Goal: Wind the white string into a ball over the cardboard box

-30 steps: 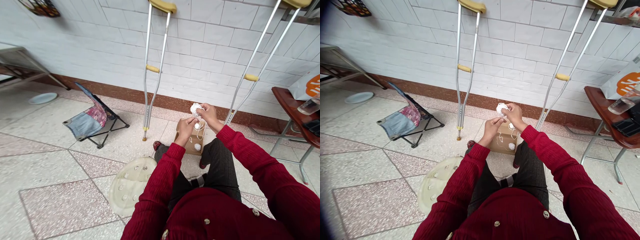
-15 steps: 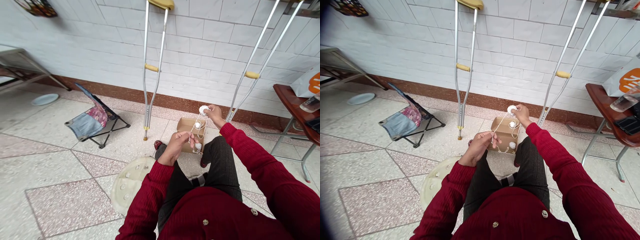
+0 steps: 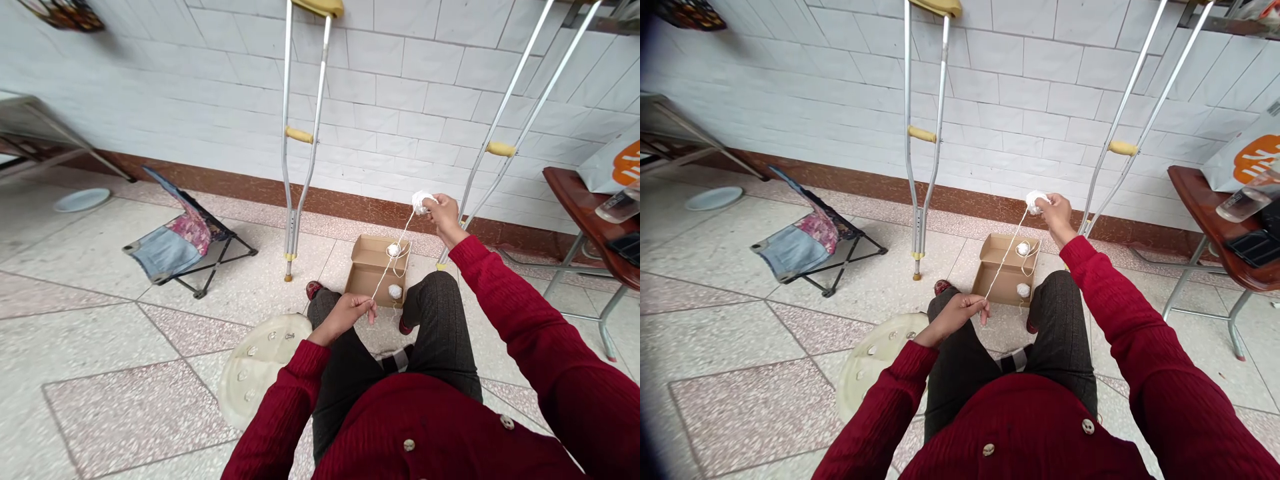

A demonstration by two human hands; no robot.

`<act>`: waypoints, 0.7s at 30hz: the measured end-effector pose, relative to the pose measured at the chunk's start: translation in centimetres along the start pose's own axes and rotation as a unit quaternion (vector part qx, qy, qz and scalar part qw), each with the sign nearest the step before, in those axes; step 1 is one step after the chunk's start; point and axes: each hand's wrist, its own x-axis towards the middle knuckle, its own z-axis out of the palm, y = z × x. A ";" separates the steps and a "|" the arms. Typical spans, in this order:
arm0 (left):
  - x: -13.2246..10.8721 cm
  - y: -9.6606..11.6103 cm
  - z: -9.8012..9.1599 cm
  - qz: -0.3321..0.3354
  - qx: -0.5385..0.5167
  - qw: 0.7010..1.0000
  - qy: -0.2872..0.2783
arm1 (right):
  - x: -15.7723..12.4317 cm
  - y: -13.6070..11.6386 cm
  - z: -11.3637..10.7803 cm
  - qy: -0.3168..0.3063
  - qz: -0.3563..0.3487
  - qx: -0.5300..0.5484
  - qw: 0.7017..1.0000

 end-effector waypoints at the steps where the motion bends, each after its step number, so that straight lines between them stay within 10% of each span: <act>1: 0.0 0.1 -0.4 0.010 0.011 1.000 0.004 | 0.4 -0.4 -0.4 0.013 0.006 0.020 1.000; 7: 0.7 1.9 -5.5 0.059 0.240 0.967 0.055 | 1.0 -3.0 -2.3 0.060 0.006 0.085 0.995; 12: 1.9 2.0 -11.8 0.004 0.436 0.895 0.096 | -0.1 -5.3 -2.6 0.051 -0.013 0.115 0.992; 18: 0.7 8.2 -20.3 -0.003 0.589 0.750 0.301 | 1.5 -10.8 -3.3 0.038 -0.108 0.141 0.983; 21: 0.6 9.5 -21.7 -0.040 0.612 0.718 0.330 | 0.9 -11.9 -3.0 0.025 -0.141 0.129 0.981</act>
